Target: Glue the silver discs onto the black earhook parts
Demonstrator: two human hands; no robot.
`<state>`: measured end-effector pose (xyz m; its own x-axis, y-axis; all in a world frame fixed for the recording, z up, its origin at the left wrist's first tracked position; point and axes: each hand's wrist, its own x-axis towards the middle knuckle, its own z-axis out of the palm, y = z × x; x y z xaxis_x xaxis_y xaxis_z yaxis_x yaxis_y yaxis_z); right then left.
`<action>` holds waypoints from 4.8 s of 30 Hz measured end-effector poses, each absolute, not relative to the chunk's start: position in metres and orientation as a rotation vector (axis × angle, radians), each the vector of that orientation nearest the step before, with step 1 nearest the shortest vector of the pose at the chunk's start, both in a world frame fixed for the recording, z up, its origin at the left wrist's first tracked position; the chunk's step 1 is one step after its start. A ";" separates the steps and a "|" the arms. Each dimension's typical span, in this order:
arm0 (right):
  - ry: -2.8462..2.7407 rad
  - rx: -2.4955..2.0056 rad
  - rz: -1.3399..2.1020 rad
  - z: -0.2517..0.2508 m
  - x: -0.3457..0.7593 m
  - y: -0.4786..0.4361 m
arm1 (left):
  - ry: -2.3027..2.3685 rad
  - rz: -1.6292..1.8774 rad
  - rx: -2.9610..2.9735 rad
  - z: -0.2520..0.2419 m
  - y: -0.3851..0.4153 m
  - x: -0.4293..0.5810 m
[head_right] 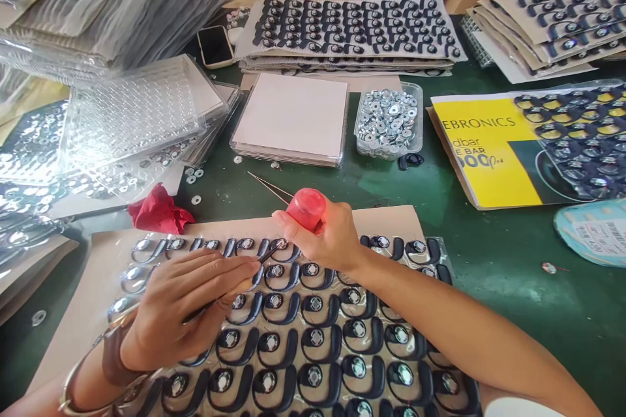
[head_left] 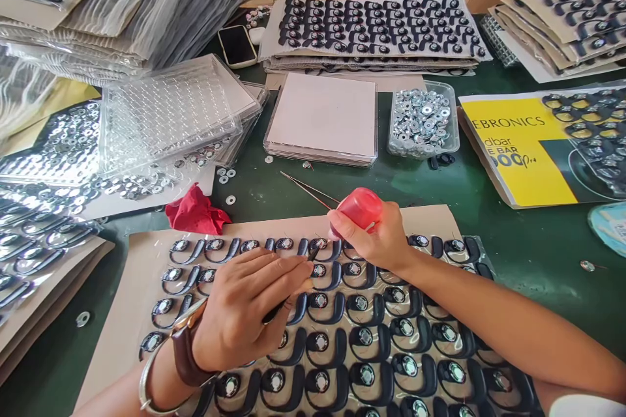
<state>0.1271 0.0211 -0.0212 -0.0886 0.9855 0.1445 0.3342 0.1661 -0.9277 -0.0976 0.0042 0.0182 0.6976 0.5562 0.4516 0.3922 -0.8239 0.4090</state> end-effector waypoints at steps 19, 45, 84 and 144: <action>-1.583 -1.255 1.127 0.002 0.132 0.027 | 0.968 0.844 2.391 0.027 0.020 -0.095; -1.544 -1.246 1.041 -0.027 0.175 0.009 | 0.352 0.800 3.046 0.009 -0.013 -0.045; -1.568 -1.408 0.739 -0.019 0.175 0.014 | 0.536 0.736 2.819 0.014 -0.001 -0.051; -1.589 -1.216 0.972 -0.023 0.171 -0.018 | 0.230 0.783 3.124 0.004 -0.041 -0.060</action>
